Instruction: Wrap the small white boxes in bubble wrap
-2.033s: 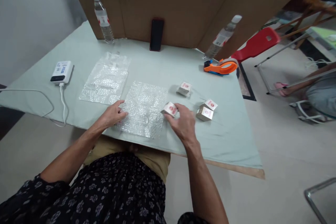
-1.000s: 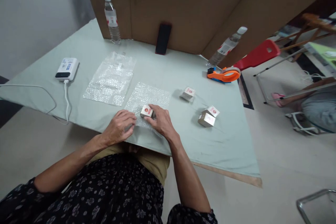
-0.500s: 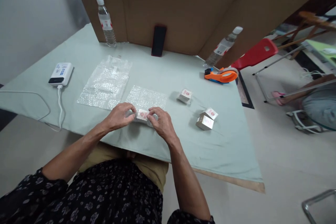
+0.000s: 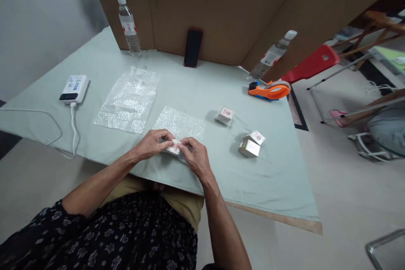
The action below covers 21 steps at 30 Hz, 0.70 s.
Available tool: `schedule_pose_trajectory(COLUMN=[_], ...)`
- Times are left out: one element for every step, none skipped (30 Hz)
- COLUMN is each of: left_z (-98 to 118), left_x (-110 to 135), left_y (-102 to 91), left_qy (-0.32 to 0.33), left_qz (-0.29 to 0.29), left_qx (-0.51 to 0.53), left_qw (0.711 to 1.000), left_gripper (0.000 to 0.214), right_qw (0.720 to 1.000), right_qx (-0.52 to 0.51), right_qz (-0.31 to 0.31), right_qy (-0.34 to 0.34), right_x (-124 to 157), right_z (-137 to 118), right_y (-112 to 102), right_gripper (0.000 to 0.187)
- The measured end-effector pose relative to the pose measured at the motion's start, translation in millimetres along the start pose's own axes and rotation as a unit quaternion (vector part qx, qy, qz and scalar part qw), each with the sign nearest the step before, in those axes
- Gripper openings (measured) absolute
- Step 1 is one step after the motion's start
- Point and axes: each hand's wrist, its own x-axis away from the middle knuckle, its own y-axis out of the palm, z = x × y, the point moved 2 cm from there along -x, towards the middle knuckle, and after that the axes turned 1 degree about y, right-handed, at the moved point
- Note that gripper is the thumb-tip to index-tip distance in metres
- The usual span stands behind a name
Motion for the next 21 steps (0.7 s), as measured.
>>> schedule_pose_trajectory(left_z=[0.5,0.8,1.0,1.1,1.0,0.9,0.7,0.4,0.3,0.2,0.4,0.7,1.2,1.8,2.3,2.7,2.9,2.9,2.7,2.3,1.8], left_x=[2.3,4.0,5.1,5.7,6.0,6.2,6.5,7.0,7.8,8.8,10.0,11.2,12.3,13.1,13.5,13.7,13.6,13.4,13.2,13.0,13.0], left_y=[0.7,1.1,1.4,1.5,1.6,1.7,1.9,2.2,2.5,2.9,3.3,3.7,4.0,4.3,4.4,4.5,4.6,4.6,4.7,4.8,4.9], left_qy=[-0.003,-0.007,-0.013,-0.018,-0.02,-0.02,-0.018,-0.014,-0.01,-0.005,-0.001,0.003,0.007,0.01,0.012,0.013,0.013,0.013,0.015,0.018,0.023], left_qz=[-0.004,-0.007,-0.009,-0.01,-0.01,-0.01,-0.008,-0.006,-0.004,-0.003,-0.002,-0.002,-0.003,-0.002,-0.001,0.0,0.001,0.001,0.002,0.003,0.005], left_qx=[0.006,0.009,0.009,0.006,0.002,-0.003,-0.007,-0.009,-0.01,-0.007,-0.001,0.005,0.012,0.017,0.02,0.022,0.023,0.024,0.025,0.024,0.023], left_qw=[1.0,1.0,1.0,1.0,1.0,1.0,1.0,1.0,1.0,1.0,1.0,1.0,1.0,1.0,1.0,1.0,1.0,1.0,1.0,1.0,0.999], left_gripper=[0.009,0.009,0.009,0.008,0.008,0.008,0.008,0.009,0.009,0.009,0.009,0.009,0.01,0.01,0.01,0.01,0.01,0.01,0.01,0.01,0.009], right_qw=[1.0,1.0,1.0,1.0,1.0,1.0,0.999,0.999,0.999,0.999,0.999,0.998,0.998,0.997,0.996,0.994,0.994,0.993,0.992,0.992,0.991], right_qx=[0.0,0.001,0.004,0.011,0.019,0.027,0.034,0.039,0.042,0.045,0.049,0.057,0.068,0.079,0.089,0.098,0.105,0.109,0.112,0.115,0.117], right_qz=[0.003,0.006,0.006,0.006,0.005,0.003,0.001,-0.001,-0.004,-0.006,-0.007,-0.006,-0.002,0.005,0.011,0.018,0.024,0.029,0.033,0.038,0.043], right_qy=[0.0,-0.001,-0.001,-0.001,-0.001,-0.001,-0.001,-0.002,-0.003,-0.005,-0.008,-0.011,-0.016,-0.021,-0.026,-0.031,-0.036,-0.039,-0.041,-0.043,-0.044], right_x=[4.0,7.1,9.1,10.2,10.5,10.3,9.8,9.4,9.1,9.3,9.9,10.9,12.2,13.7,15.4,17.0,18.6,20.1,21.5,22.6,23.4], right_z=[-0.7,-1.3,-1.7,-2.0,-2.2,-2.2,-2.3,-2.3,-2.3,-2.5,-2.7,-3.1,-3.6,-4.3,-5.1,-6.1,-7.1,-8.0,-8.9,-9.6,-9.9], right_y=[0.1,0.2,0.3,0.2,0.1,-0.1,-0.5,-1.0,-1.5,-1.9,-2.3,-2.7,-2.9,-2.9,-2.7,-2.3,-1.6,-0.8,0.1,0.9,1.7], right_gripper=[0.015,0.015,0.015,0.015,0.015,0.015,0.016,0.017,0.017,0.018,0.018,0.018,0.018,0.017,0.017,0.016,0.016,0.016,0.015,0.016,0.016])
